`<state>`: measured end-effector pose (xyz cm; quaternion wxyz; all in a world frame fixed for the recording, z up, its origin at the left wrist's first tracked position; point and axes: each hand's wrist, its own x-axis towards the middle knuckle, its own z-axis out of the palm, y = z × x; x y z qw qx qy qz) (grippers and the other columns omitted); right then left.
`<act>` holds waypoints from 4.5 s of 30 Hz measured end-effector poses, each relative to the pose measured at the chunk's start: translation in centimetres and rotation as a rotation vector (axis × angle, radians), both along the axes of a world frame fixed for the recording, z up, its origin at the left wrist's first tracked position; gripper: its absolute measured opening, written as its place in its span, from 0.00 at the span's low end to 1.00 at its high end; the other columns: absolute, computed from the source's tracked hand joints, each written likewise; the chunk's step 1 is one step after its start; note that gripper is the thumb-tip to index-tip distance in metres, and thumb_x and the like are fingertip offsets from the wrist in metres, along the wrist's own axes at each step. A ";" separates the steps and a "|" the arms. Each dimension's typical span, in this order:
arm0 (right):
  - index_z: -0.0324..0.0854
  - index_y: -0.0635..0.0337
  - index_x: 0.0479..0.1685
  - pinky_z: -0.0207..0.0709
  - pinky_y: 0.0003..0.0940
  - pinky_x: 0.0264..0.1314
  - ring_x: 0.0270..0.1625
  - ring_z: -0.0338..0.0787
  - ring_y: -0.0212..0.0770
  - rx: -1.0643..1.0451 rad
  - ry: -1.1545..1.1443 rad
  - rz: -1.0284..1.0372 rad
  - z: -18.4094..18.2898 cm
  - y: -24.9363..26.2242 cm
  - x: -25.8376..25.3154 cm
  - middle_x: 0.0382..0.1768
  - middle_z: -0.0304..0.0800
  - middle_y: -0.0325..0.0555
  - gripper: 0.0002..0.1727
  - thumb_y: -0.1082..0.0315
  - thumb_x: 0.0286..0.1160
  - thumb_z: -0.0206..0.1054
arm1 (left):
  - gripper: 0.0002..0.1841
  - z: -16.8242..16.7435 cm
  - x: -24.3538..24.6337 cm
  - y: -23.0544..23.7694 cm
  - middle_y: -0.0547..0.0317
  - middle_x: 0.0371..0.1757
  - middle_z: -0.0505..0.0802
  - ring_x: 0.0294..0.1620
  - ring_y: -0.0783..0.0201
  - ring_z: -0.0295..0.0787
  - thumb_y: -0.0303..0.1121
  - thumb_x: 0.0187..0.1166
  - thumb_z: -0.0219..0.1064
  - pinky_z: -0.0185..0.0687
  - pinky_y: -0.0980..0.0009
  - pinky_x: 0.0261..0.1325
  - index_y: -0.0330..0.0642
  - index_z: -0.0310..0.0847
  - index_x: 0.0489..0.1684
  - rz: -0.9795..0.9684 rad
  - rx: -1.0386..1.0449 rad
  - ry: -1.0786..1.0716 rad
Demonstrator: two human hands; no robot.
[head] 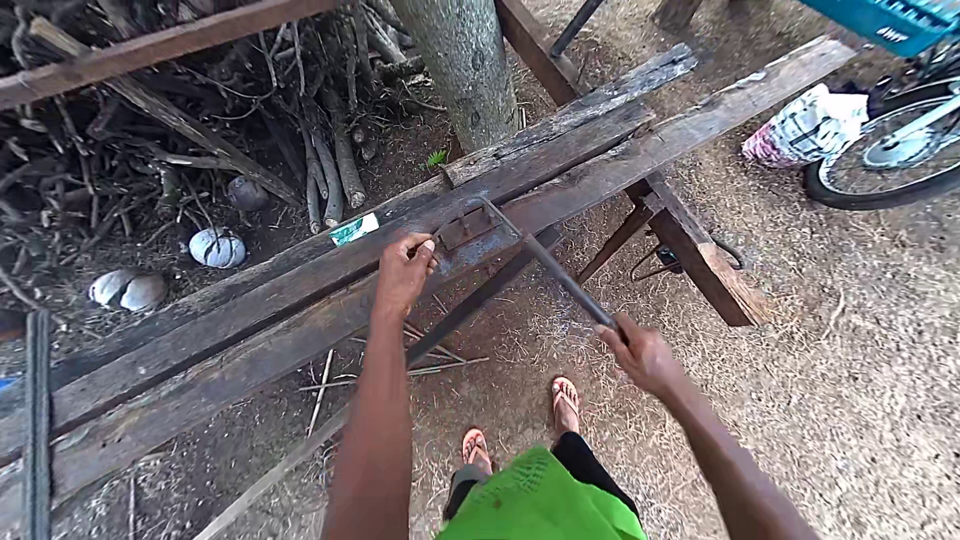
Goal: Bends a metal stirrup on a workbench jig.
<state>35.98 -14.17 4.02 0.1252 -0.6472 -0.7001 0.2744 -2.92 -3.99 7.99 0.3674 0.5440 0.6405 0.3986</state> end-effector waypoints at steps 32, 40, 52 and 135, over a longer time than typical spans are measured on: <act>0.84 0.55 0.62 0.81 0.71 0.47 0.49 0.92 0.64 0.250 -0.455 0.744 7.0 32.6 3.7 0.51 0.90 0.57 0.23 0.46 0.87 0.60 | 0.22 -3.7 7.4 -3.8 0.49 0.42 0.94 0.35 0.60 0.96 0.32 0.86 0.66 0.95 0.61 0.44 0.41 0.73 0.76 0.306 -0.316 -0.194; 0.86 0.52 0.57 0.82 0.70 0.42 0.46 0.93 0.64 0.250 -0.432 0.774 8.6 34.9 4.2 0.49 0.92 0.56 0.23 0.43 0.86 0.62 | 0.22 -4.3 8.7 -3.8 0.48 0.38 0.93 0.30 0.59 0.95 0.27 0.86 0.63 0.96 0.61 0.39 0.41 0.72 0.78 0.517 -0.270 -0.230; 0.87 0.52 0.56 0.80 0.75 0.43 0.46 0.93 0.66 0.241 -0.389 0.777 5.5 39.9 8.4 0.48 0.92 0.57 0.20 0.47 0.84 0.66 | 0.21 -3.5 8.8 -3.1 0.49 0.40 0.94 0.35 0.54 0.92 0.34 0.86 0.63 0.89 0.50 0.46 0.45 0.79 0.77 0.419 -0.326 0.206; 0.84 0.52 0.49 0.77 0.66 0.32 0.32 0.90 0.60 0.029 -0.312 0.814 2.4 34.9 5.3 0.25 0.86 0.52 0.36 0.31 0.87 0.41 | 0.15 -9.9 6.1 4.3 0.41 0.52 0.91 0.58 0.46 0.87 0.36 0.87 0.63 0.79 0.55 0.67 0.35 0.91 0.58 0.516 0.335 0.621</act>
